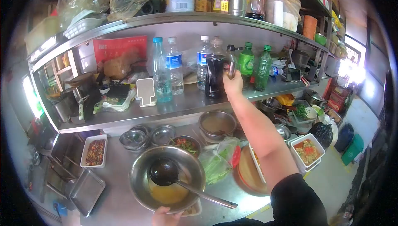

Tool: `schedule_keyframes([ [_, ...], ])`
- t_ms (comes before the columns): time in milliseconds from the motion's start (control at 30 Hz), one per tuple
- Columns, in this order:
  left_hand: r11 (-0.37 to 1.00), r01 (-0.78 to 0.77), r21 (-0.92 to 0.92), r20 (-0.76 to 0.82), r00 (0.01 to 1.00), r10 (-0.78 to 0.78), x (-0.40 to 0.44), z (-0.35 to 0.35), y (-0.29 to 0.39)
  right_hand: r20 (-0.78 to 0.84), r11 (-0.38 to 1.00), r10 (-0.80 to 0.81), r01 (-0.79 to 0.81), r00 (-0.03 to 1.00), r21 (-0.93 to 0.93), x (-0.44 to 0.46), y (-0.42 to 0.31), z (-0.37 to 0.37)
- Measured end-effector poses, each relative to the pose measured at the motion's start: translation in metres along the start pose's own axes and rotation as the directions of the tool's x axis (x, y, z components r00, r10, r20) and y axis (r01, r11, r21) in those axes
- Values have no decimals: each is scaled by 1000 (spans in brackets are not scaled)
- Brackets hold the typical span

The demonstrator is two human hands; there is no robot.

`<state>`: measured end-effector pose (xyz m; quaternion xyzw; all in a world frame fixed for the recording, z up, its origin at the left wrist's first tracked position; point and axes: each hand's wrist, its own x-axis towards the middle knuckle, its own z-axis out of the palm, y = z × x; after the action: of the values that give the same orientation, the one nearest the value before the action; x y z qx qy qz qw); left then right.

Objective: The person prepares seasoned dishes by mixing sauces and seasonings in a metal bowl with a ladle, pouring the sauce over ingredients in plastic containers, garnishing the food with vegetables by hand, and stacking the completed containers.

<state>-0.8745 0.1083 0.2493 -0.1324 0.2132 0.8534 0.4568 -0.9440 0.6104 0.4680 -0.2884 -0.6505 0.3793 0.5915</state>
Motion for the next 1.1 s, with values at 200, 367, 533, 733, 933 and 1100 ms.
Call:
schedule_keyframes([
  [200,1000,14,14,15,1000,-14,-3,9,-15,-42,993,-112,110,993,-34,-16,5,-28],
  [367,990,-116,85,211,973,96,22,-31,-26,261,961,-239,189,935,204,-85,-55,-103],
  [533,997,55,61,57,997,-59,6,10,-31,845,848,-111,493,522,-193,-128,-77,-158],
  [733,997,61,48,104,992,-66,7,17,-39,952,468,173,829,253,-305,-162,-97,-173],
  [933,996,57,65,94,994,-63,15,16,-44,969,317,153,919,195,-235,-160,-110,-177],
  [1100,996,75,45,97,992,-79,22,20,-47,960,246,138,931,242,-270,-148,-122,-181],
])
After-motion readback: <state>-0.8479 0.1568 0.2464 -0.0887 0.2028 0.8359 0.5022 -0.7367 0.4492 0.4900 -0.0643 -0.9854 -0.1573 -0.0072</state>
